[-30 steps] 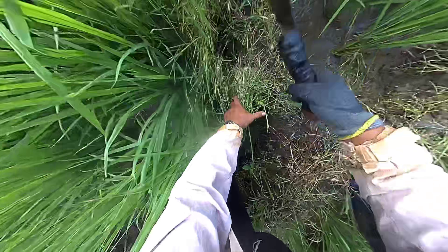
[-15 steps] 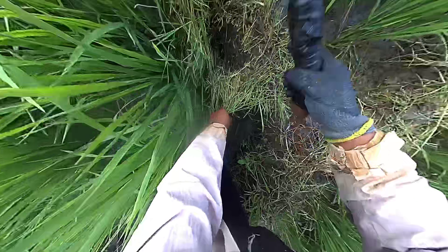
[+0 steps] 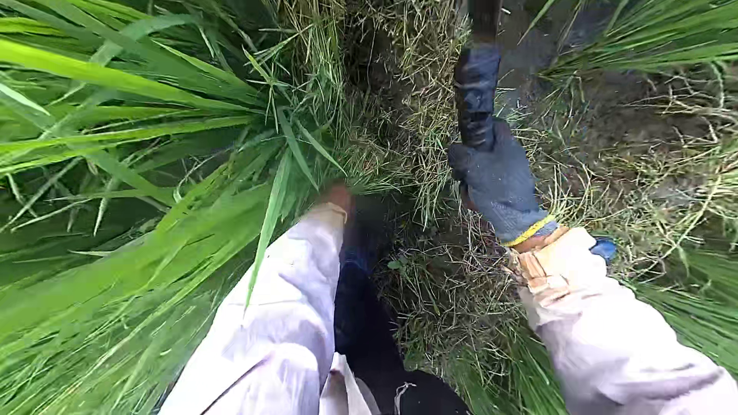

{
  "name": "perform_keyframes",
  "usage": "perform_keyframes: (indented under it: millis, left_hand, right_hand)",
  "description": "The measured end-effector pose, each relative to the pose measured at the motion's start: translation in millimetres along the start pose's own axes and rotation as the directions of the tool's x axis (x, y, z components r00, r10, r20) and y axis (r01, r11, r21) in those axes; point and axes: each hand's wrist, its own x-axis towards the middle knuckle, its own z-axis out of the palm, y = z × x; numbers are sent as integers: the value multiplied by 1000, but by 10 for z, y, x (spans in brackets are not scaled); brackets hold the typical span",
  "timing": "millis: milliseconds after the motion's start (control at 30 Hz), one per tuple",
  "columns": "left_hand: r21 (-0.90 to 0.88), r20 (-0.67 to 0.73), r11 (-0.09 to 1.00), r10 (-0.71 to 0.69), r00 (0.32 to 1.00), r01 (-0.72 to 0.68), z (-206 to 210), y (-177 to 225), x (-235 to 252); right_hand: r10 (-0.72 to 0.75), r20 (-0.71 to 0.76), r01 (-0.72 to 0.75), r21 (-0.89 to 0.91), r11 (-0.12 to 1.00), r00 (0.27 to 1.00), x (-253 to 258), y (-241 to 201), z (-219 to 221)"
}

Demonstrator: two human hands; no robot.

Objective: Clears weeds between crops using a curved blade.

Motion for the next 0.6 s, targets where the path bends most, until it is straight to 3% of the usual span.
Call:
perform_keyframes:
  millis: [67,167,233,333,400,433,467,533,600]
  left_hand:
    - [-17,-10,999,-29,1000,29,3,-41,70]
    - [-126,-63,991,-58,996,50,-96,-233,-8]
    - [-86,-58,994,-72,996,67,-195,-352,-51]
    - [119,112,988,-109,988,95,-176,-373,-188]
    - [90,-27,993,-70,997,73,232,-541,-43]
    - [20,-79,997,-68,995,70,404,-619,-9]
    - [-47,-45,995,-95,994,93,431,-648,-17]
    - [-96,121,984,-137,983,149,509,-738,-46]
    - [-75,-119,995,-70,990,61,936,-878,-28]
  right_hand:
    - [42,27,-39,-96,995,999,215,217,343]
    - [295,283,-141,-460,877,913,268,1242,691]
    - [409,328,-206,-508,836,852,124,1280,661]
    - [292,243,-220,-284,933,925,-106,708,443]
    - [106,137,-101,-40,994,985,-32,208,364]
    - [40,70,-40,2,999,997,68,-17,371]
    - [4,36,-4,-2,1000,999,228,-150,426]
    - [39,67,-27,-162,986,997,423,163,642]
    - [175,200,-92,-366,926,964,280,1087,789]
